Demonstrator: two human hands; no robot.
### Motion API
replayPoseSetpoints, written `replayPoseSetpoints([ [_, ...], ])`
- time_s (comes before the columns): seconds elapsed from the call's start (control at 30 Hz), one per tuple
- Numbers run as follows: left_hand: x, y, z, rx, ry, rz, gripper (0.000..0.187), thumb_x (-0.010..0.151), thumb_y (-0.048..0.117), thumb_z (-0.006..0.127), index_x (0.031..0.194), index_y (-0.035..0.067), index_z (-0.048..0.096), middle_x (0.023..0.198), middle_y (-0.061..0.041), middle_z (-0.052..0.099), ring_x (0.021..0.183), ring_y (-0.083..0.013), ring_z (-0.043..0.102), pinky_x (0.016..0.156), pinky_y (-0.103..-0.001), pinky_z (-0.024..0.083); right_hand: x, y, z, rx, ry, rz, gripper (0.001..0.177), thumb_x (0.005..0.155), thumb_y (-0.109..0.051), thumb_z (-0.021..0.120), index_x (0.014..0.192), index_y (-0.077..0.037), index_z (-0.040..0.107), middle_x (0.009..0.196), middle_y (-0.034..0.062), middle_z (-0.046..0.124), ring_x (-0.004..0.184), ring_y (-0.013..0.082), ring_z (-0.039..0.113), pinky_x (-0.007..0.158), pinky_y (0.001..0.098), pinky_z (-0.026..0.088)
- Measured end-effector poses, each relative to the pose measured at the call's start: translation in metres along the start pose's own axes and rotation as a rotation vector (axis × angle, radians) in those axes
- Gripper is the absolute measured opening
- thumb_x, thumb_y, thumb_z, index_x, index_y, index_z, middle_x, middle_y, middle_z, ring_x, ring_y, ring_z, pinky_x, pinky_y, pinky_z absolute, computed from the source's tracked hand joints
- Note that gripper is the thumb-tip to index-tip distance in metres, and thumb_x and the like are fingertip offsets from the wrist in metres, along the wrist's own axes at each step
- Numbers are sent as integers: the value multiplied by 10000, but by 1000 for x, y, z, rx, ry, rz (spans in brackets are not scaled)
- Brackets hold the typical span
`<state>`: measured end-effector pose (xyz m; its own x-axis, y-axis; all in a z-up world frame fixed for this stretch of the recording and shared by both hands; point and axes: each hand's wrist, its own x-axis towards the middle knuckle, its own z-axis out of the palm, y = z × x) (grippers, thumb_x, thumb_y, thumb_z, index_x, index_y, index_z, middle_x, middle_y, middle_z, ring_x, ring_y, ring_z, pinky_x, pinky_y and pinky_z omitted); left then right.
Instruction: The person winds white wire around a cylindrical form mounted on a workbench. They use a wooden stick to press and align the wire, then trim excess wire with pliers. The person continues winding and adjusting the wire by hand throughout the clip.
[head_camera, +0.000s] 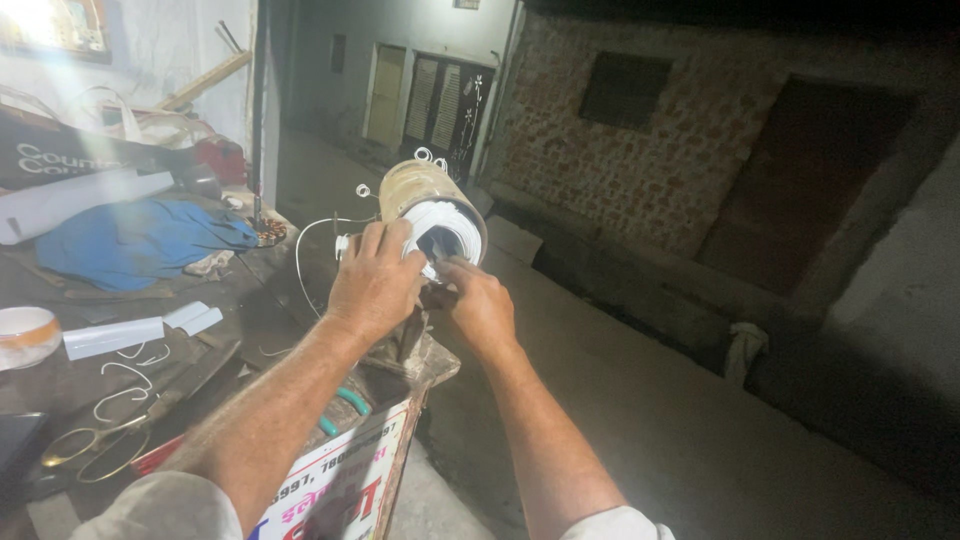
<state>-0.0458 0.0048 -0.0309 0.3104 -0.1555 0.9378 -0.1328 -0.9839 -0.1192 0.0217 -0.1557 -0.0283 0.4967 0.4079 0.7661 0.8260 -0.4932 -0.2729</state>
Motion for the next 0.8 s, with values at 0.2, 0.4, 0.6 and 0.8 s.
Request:
replayPoseSetpoints([
  [0.2, -16, 13, 18, 40, 189, -78, 59, 784, 208, 743, 769, 156, 720, 929, -43, 581, 985, -288, 528, 873, -478, 403, 0, 5, 8, -85, 24, -32, 452, 770, -121, 790, 1213, -181, 728, 1315, 48, 669, 1105, 332, 663, 873, 434, 535],
  [0.4, -16, 10, 22, -40, 204, -25, 76, 789, 197, 726, 754, 139, 692, 862, -19, 597, 933, -262, 553, 876, -467, 400, -2, 1, 3, -56, 55, -100, 498, 705, -50, 759, 1193, -144, 723, 1294, 46, 697, 1112, 311, 687, 898, 410, 557],
  [0.6, -9, 20, 15, -47, 113, -106, 152, 743, 248, 713, 768, 98, 728, 875, -52, 641, 940, -279, 570, 865, -482, 397, -8, -8, 1, -64, 15, 21, 404, 830, -64, 682, 1211, -192, 725, 1234, 13, 733, 1102, 296, 694, 877, 425, 555],
  [0.8, -28, 13, -7, -174, 85, -107, 133, 740, 230, 717, 761, 99, 725, 878, -45, 656, 930, -280, 582, 848, -478, 407, -5, -10, 0, -45, 4, 21, 348, 858, -245, 747, 1199, -190, 709, 1270, 2, 699, 1109, 305, 674, 887, 437, 544],
])
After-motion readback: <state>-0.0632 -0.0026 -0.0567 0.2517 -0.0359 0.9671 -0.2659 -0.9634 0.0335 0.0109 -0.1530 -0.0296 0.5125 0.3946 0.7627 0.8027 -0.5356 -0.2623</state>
